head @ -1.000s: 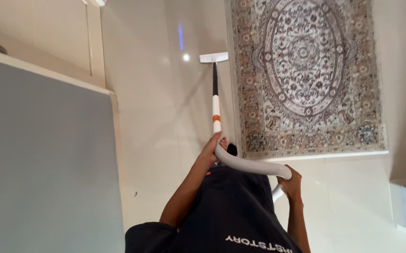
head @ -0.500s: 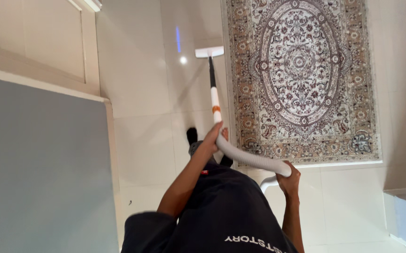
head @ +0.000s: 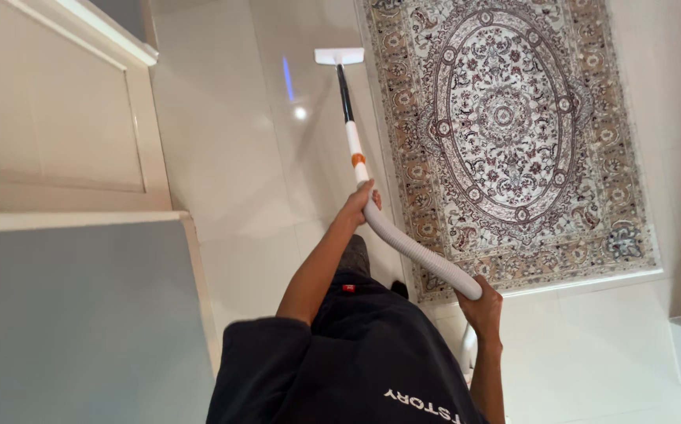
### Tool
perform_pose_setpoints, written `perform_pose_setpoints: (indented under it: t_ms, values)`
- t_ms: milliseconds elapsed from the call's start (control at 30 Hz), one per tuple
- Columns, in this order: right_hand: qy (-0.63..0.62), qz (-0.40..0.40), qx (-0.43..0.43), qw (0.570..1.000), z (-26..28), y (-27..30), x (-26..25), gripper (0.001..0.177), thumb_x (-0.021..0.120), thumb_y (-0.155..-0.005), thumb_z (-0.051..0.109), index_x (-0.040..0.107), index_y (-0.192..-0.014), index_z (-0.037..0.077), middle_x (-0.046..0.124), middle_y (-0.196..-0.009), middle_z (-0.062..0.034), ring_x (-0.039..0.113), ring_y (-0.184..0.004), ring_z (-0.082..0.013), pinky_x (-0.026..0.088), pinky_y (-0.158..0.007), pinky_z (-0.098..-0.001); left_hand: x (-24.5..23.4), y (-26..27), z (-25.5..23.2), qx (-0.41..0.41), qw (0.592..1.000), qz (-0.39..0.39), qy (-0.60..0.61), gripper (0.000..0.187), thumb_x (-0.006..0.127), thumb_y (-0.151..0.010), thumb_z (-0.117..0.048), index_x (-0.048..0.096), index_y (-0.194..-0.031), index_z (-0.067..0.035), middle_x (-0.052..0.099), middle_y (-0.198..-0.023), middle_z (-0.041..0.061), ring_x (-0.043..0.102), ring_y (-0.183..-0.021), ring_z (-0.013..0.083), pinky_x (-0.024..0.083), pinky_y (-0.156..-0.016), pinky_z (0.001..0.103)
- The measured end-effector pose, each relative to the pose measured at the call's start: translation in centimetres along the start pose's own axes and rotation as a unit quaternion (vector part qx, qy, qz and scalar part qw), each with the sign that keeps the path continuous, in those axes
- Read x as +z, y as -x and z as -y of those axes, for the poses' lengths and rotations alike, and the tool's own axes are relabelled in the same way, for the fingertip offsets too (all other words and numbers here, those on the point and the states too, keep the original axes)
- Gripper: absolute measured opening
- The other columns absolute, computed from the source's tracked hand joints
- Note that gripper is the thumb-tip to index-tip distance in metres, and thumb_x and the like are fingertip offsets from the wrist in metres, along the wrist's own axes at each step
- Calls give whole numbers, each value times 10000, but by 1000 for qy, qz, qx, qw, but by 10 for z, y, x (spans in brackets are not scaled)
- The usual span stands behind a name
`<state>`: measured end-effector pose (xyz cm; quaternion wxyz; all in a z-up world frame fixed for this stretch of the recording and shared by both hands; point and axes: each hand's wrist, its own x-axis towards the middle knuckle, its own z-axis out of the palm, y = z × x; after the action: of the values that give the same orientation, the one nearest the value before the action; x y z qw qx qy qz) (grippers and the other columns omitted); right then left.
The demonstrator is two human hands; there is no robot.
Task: The person uses a vacuum cleaner with a floor nozzle to clean a tiled floor and a patterned rug in a room with white cabinets. They move the vacuum head back and forth across the floor and along the edges of the rug.
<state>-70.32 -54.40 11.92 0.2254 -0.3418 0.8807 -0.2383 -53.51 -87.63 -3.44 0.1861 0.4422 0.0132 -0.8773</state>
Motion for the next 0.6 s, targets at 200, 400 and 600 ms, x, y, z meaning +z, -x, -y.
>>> perform_pose_setpoints:
  t_ms: [200,400,600]
  values:
    - [-71,-17,29,997,28,-14,38,274,835,-757,185,691,-943,44,730,-844,-178,723,-772,-349,546,-717,-447,6,-25,-38,17,997,-68,-29,366,702,-972,-373,515,-875,-73,529,-689,28,542,-560,150,544,-533,314]
    - [-65,-27,25,997,-7,-20,29,235,782,-760,136,691,-965,68,748,-848,-151,751,-798,-291,560,-714,-416,-34,24,18,-60,996,-54,44,336,704,-973,-396,563,-936,-93,551,-712,5,510,-549,75,519,-521,249]
    - [-70,-36,8,997,-32,-11,1,236,726,-793,88,678,-1023,72,752,-883,-156,752,-834,-277,567,-741,-404,-54,70,75,-67,990,-26,118,340,703,-986,-379,548,-909,-87,521,-694,-22,514,-541,82,509,-506,244]
